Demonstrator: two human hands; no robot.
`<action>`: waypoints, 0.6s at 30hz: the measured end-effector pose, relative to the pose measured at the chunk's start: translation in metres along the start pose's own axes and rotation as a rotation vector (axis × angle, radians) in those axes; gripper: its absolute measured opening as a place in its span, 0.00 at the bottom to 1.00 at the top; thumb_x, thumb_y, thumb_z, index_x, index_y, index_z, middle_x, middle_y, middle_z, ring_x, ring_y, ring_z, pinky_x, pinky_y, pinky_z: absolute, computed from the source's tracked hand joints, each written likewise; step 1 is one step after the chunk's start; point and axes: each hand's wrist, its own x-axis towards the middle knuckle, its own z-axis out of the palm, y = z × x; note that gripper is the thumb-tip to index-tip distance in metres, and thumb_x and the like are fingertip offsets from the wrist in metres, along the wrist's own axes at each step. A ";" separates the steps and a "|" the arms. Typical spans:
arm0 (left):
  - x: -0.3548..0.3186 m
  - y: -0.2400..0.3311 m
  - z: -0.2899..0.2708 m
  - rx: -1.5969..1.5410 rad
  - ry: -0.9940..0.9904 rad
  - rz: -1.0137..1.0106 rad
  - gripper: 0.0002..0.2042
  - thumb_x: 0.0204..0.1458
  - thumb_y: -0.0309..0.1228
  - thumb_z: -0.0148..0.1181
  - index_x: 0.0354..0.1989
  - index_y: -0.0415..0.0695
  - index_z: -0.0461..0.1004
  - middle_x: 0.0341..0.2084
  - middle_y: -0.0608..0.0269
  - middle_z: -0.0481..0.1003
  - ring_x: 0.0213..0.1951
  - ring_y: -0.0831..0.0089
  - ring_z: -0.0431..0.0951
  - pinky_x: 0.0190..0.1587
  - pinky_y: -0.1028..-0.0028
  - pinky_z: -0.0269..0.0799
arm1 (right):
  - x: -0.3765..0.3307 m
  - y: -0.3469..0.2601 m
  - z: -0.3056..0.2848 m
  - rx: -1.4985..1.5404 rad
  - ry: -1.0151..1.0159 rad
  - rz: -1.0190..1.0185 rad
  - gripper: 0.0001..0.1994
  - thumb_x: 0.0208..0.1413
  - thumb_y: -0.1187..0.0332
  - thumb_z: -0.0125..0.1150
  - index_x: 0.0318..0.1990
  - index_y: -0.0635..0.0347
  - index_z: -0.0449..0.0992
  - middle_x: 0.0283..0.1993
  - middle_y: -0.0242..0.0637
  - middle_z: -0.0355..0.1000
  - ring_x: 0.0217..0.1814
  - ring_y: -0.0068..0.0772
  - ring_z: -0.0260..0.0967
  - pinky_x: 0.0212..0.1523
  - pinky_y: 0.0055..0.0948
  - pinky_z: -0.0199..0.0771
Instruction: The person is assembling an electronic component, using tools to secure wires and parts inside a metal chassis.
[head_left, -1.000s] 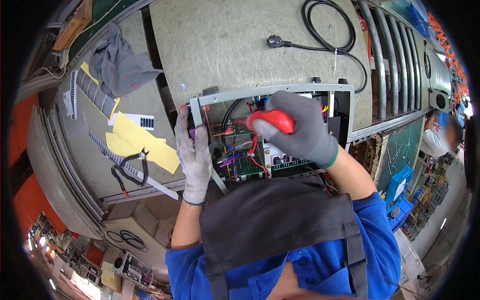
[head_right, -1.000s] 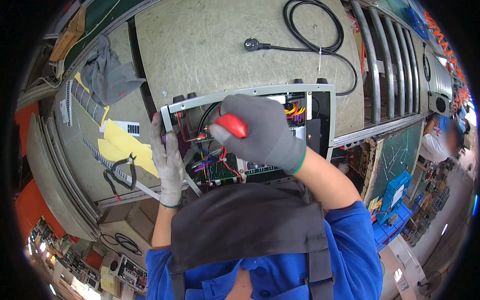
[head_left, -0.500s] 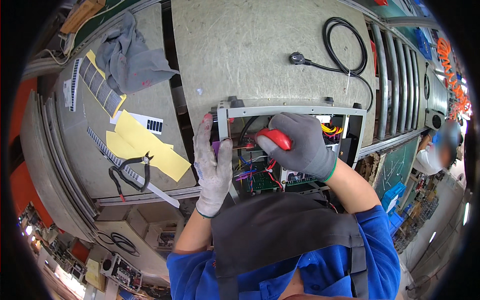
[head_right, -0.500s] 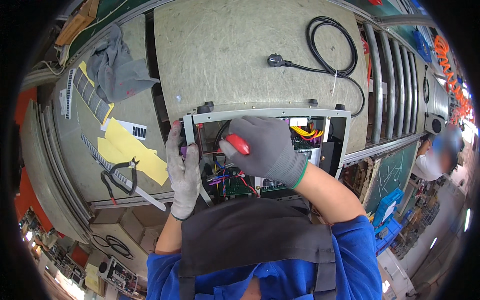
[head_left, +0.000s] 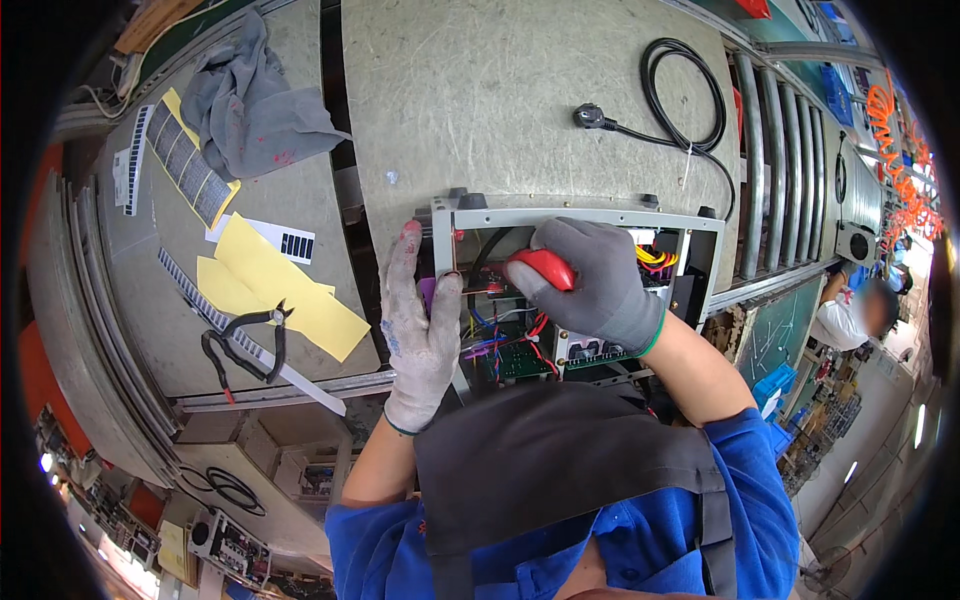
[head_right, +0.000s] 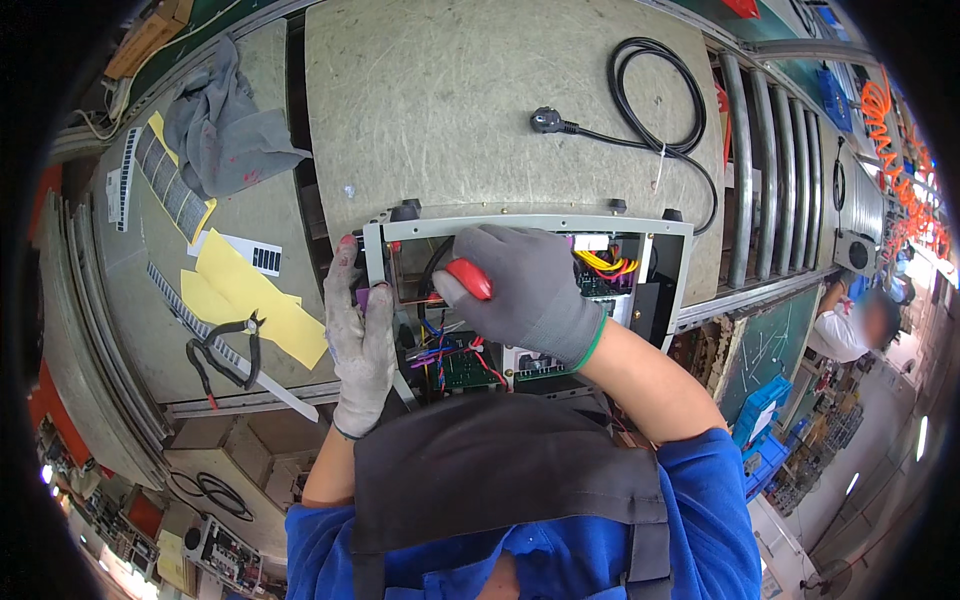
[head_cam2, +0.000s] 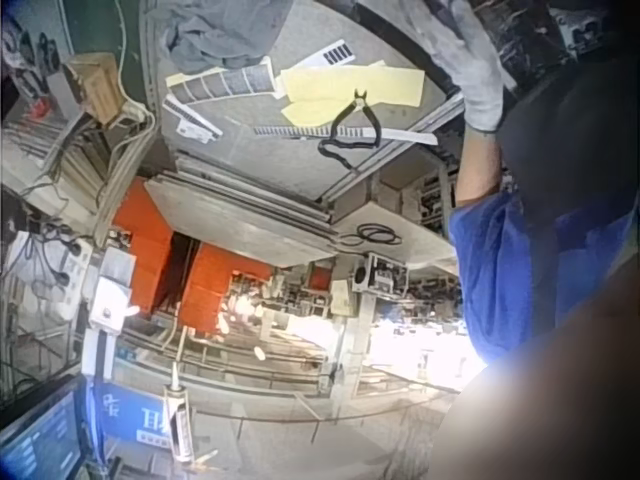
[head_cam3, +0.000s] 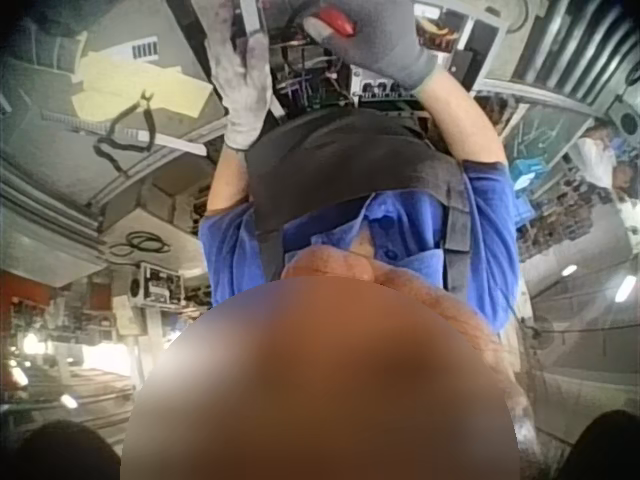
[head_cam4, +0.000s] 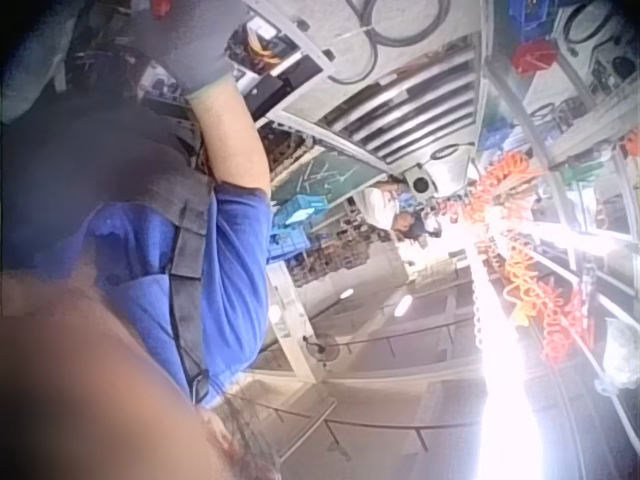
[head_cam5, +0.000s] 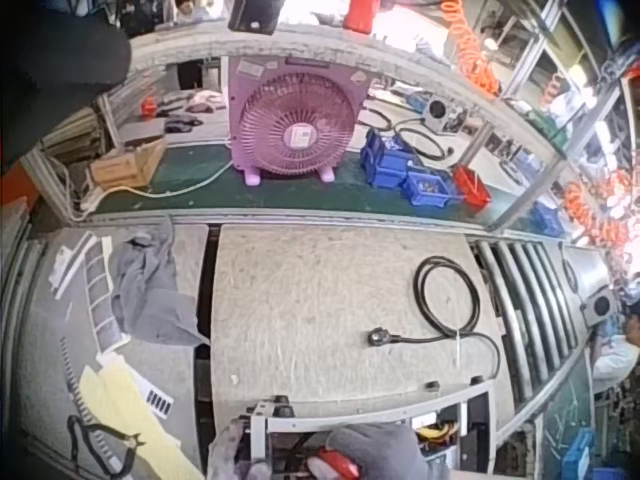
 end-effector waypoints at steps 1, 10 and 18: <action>0.000 0.000 0.001 -0.040 0.012 -0.021 0.27 0.62 0.26 0.55 0.70 0.37 0.59 0.66 0.41 0.64 0.66 0.47 0.65 0.68 0.57 0.61 | 0.000 -0.001 0.001 -0.022 0.006 -0.016 0.11 0.49 0.62 0.70 0.30 0.55 0.74 0.26 0.38 0.73 0.28 0.45 0.75 0.28 0.40 0.72; 0.008 0.003 0.001 0.111 0.042 0.057 0.25 0.64 0.29 0.54 0.68 0.35 0.62 0.64 0.44 0.67 0.64 0.51 0.67 0.67 0.60 0.62 | -0.050 0.031 -0.053 0.577 0.387 0.384 0.16 0.51 0.59 0.72 0.37 0.60 0.75 0.33 0.32 0.73 0.34 0.22 0.69 0.37 0.27 0.72; 0.008 0.004 0.009 -0.146 0.043 -0.023 0.27 0.66 0.33 0.53 0.71 0.33 0.57 0.64 0.51 0.66 0.61 0.68 0.67 0.65 0.69 0.61 | -0.131 0.068 -0.118 1.048 0.727 0.410 0.19 0.51 0.59 0.68 0.45 0.58 0.69 0.42 0.34 0.69 0.45 0.27 0.70 0.49 0.31 0.71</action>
